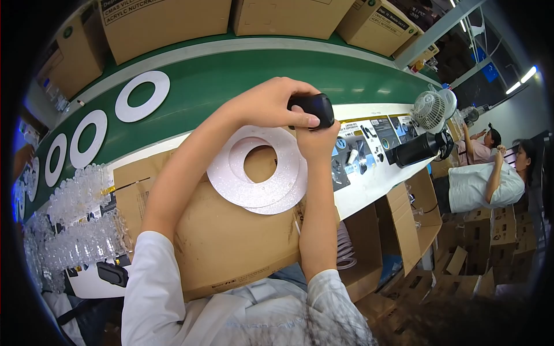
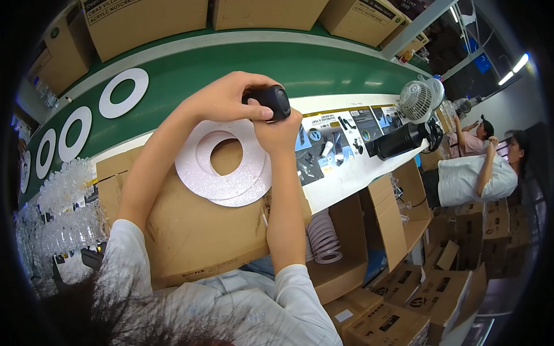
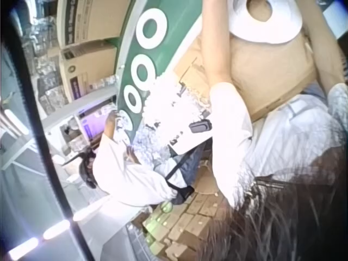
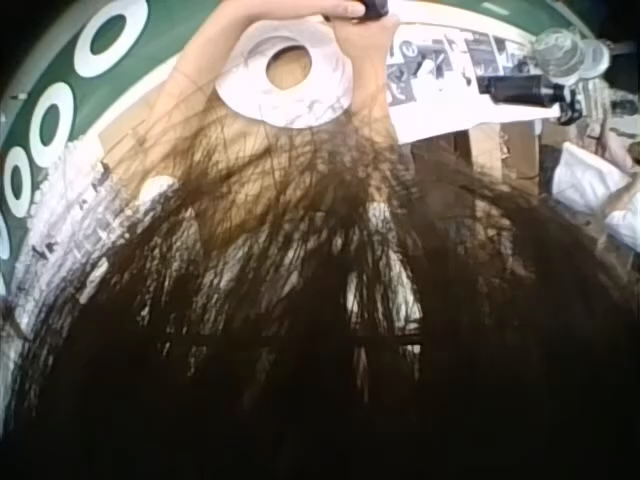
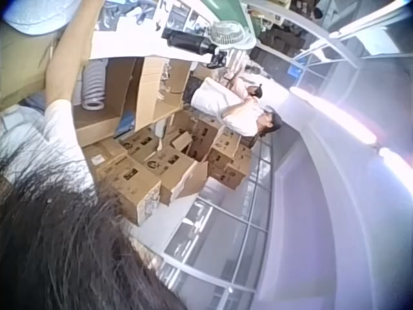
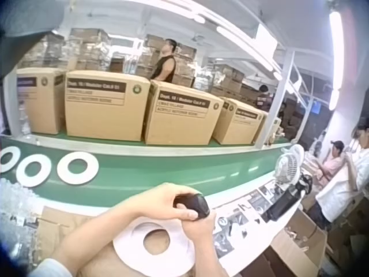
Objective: Applying adhesive to a circular component for a lighting fixture on an assembly line.
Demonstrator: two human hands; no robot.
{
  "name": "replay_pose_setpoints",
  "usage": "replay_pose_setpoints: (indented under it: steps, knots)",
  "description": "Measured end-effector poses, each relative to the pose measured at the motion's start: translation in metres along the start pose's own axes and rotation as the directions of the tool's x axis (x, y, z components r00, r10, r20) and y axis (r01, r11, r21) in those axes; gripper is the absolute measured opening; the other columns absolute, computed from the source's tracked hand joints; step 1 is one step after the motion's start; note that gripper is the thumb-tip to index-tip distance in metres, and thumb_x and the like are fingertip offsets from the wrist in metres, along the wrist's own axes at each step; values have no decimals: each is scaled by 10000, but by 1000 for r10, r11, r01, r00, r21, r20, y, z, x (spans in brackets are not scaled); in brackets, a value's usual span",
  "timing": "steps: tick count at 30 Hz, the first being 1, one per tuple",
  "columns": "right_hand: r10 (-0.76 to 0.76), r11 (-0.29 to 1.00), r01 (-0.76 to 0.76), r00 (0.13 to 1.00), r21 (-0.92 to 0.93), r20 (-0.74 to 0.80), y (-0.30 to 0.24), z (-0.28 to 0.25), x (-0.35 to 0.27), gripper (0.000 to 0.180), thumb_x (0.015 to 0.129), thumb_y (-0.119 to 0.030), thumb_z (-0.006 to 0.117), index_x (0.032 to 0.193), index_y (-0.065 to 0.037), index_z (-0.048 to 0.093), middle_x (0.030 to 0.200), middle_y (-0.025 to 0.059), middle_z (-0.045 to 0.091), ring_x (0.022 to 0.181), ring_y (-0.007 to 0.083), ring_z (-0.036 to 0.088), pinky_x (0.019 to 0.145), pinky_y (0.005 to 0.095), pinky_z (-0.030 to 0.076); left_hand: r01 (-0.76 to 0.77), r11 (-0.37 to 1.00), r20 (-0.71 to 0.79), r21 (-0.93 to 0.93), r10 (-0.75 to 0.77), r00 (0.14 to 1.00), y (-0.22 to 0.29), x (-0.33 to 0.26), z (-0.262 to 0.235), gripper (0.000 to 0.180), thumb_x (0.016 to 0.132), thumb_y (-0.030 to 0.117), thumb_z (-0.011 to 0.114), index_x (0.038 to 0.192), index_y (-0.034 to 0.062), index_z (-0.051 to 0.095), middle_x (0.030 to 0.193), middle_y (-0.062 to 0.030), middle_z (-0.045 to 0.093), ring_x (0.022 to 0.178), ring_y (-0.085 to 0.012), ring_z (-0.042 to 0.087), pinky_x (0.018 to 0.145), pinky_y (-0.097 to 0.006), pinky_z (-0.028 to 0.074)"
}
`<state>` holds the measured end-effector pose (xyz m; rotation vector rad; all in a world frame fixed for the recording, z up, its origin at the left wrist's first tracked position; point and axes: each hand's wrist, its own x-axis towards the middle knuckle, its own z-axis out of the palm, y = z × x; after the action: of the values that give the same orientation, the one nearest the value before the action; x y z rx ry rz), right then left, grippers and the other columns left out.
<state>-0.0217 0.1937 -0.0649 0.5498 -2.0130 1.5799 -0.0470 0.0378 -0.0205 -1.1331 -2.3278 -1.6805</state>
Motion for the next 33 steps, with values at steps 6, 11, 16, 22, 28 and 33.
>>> replay_pose_setpoints:
  steps: [6, 11, 16, 22, 28, 33]
  knots:
    - [-105, 990, 110, 992, -84, 65, 14, -2, 1, 223, 829, -160, 748, 941, 30, 719, 805, 89, 716, 726, 149, 687, 646, 278, 539, 197, 980, 166, 20, -198, 966, -2, 2, -15, 431, 826, 194, 737, 1192, -15, 643, 1024, -96, 694, 887, -170, 635, 845, -316, 523]
    - [-54, 997, 57, 997, -52, 55, 26, -1, 2, 242, 844, -193, 742, 933, 30, 715, 766, 87, 704, 712, 138, 672, 641, 281, 534, 156, 977, 207, -144, -124, 970, -12, -1, -18, 415, 877, 199, 702, 1230, -6, 631, 1018, -71, 691, 861, -140, 617, 818, -299, 521]
    - [-76, 993, 82, 995, -90, 63, 24, -1, 2, 274, 859, -223, 739, 895, 43, 688, 729, 81, 683, 682, 134, 650, 617, 282, 519, 193, 962, 253, -193, -142, 957, -13, -3, -24, 410, 910, 210, 675, 1263, 7, 623, 1025, -71, 705, 866, -137, 628, 820, -293, 514]
    - [-70, 995, 74, 996, -67, 58, 25, 2, 1, 305, 866, -242, 739, 886, 55, 670, 710, 75, 668, 666, 122, 628, 603, 283, 512, 143, 967, 243, -213, -89, 966, -22, -2, -24, 429, 906, 200, 688, 1273, -10, 612, 1051, -85, 705, 880, -129, 630, 833, -287, 516]
    - [-77, 993, 83, 994, -89, 72, 25, 3, 2, 296, 864, -228, 743, 886, 58, 670, 713, 74, 667, 677, 122, 628, 607, 281, 509, 137, 964, 233, -226, -83, 969, -23, -4, -28, 399, 894, 206, 703, 1235, 6, 648, 969, -47, 699, 794, -101, 587, 739, -271, 514]
    - [-105, 991, 110, 992, -79, 64, 28, 4, 2, 283, 870, -219, 733, 888, 57, 671, 712, 75, 669, 675, 122, 626, 610, 282, 508, 108, 964, 219, -242, -54, 974, -31, -3, -26, 400, 895, 194, 703, 1247, 12, 643, 1010, -59, 708, 843, -108, 606, 794, -275, 521]
